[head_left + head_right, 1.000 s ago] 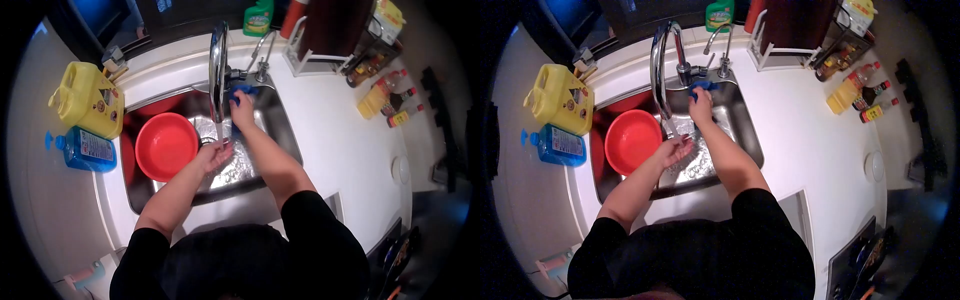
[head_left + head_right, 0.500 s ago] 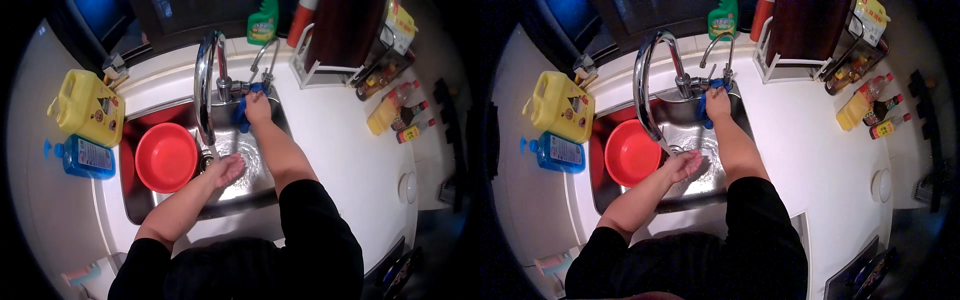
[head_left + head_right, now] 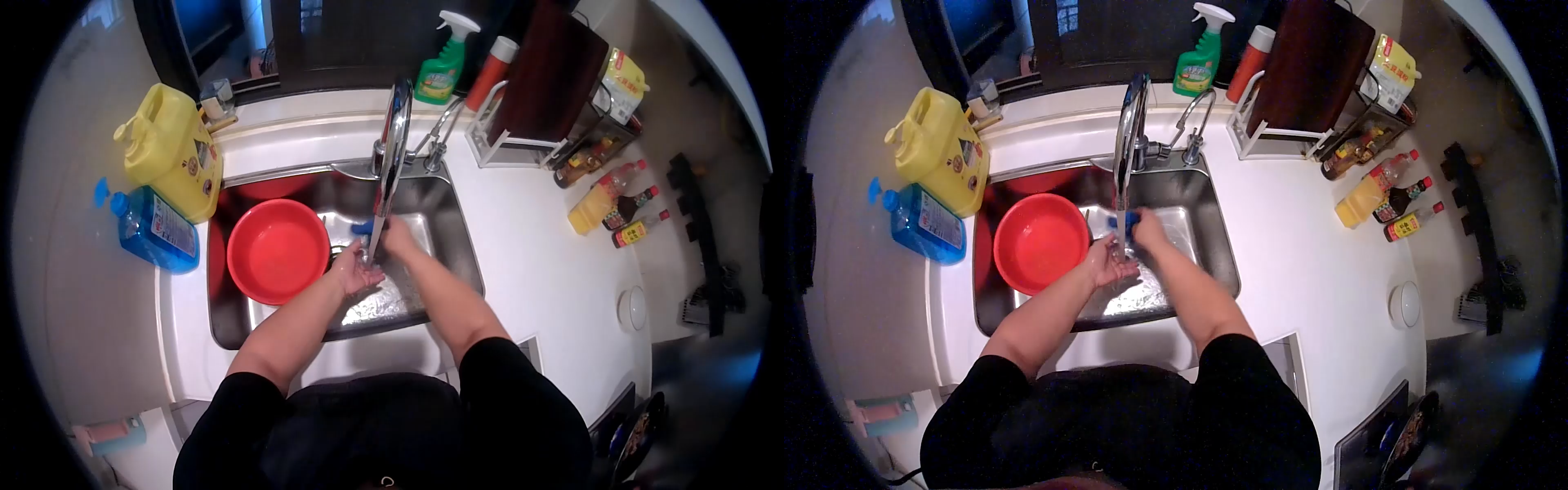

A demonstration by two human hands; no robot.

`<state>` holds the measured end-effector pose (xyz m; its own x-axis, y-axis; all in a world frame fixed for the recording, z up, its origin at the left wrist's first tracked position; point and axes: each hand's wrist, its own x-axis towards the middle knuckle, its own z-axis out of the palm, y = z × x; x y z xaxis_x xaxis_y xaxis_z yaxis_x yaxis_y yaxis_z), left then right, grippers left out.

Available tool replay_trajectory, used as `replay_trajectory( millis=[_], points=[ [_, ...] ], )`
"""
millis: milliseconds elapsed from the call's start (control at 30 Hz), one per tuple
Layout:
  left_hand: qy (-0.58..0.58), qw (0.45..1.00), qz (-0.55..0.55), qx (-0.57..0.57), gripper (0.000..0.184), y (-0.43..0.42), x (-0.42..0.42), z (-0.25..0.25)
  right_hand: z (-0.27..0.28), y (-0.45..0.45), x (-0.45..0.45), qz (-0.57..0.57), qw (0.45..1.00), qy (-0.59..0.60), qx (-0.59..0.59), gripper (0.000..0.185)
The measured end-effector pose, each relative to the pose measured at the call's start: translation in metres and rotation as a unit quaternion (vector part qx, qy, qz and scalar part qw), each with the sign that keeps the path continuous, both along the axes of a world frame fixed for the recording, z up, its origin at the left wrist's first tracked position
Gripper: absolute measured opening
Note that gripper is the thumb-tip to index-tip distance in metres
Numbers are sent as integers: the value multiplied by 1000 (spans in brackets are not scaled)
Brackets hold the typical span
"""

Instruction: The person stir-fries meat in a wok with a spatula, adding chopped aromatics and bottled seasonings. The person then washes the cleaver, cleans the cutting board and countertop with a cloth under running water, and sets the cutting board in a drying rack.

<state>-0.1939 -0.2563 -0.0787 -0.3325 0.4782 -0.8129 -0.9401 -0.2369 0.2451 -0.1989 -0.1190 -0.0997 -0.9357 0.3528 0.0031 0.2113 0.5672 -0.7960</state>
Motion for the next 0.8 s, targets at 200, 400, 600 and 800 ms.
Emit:
replay_trajectory(
  millis=[200, 400, 600, 800],
  points=[
    [46, 960, -46, 273, 57, -21, -36, -75, 31, -78, 55, 75, 994, 72, 16, 27],
    [94, 981, -82, 147, 50, 2, 1, -33, 16, -18, 35, -34, 995, -86, 26, 29],
    [17, 998, -60, 31, 34, 4, -2, -18, 22, 31, 4, -194, 944, 48, -264, 33],
    [-4, 997, -34, 62, 13, 13, 5, -49, -2, 43, -52, -14, 945, 174, 277, 50]
  ],
)
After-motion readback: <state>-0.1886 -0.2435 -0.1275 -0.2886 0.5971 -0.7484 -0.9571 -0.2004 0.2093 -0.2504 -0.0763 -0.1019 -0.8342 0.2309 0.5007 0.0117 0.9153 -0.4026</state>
